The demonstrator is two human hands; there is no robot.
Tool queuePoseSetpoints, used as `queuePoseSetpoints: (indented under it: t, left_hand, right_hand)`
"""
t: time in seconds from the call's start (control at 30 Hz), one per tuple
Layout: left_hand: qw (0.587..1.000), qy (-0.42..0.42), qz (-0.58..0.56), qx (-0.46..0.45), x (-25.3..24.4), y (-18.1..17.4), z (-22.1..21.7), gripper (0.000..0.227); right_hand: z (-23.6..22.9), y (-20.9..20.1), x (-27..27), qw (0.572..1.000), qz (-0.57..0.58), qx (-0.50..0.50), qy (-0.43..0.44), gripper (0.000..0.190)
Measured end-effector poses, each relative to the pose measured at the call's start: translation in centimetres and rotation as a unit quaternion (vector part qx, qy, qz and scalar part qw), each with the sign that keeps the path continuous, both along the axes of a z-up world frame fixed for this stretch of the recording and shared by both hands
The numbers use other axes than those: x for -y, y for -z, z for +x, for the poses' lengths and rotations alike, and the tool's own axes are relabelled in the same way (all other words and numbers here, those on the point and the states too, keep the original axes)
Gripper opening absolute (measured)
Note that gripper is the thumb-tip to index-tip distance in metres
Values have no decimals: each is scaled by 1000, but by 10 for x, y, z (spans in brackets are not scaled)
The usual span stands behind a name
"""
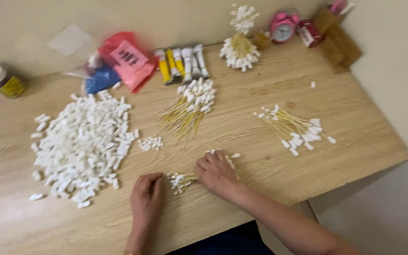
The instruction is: Assembling small wire components by joining wires with plastic connectors
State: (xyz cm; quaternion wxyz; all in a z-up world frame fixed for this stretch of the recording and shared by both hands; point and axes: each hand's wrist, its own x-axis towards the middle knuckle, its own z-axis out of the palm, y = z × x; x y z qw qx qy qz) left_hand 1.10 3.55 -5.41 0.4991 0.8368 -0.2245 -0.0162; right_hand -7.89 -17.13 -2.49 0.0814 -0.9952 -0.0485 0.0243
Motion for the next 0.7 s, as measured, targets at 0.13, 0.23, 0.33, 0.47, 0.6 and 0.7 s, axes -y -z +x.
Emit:
queuePoseSetpoints:
  t: [0.13,0.23,0.33,0.47,0.6,0.7]
  left_hand:
    - [1000,-1,0,16,-3,29,4,12]
    - [999,3,-3,31,-4,37,4,10]
    - [999,2,16,28,-2,36,3,10]
    - [998,11,-17,60,-1,26,3,10]
    - [996,20,-16,80,0,22,4,9]
    - [996,39,-25,74,-3,40,7,11]
  right_hand:
    - [-4,17,11,970,-76,231,-16,5]
    - [-13,23,30,988,25,-96,121,34]
    - [-25,76,82,982,-108,102,119,21]
    - [-35,64,148,897,32,-24,441,28]
    - [-25,-7,167,846,-55,-173,501,60]
    - [-31,52,215,856,-207,-15,474,53]
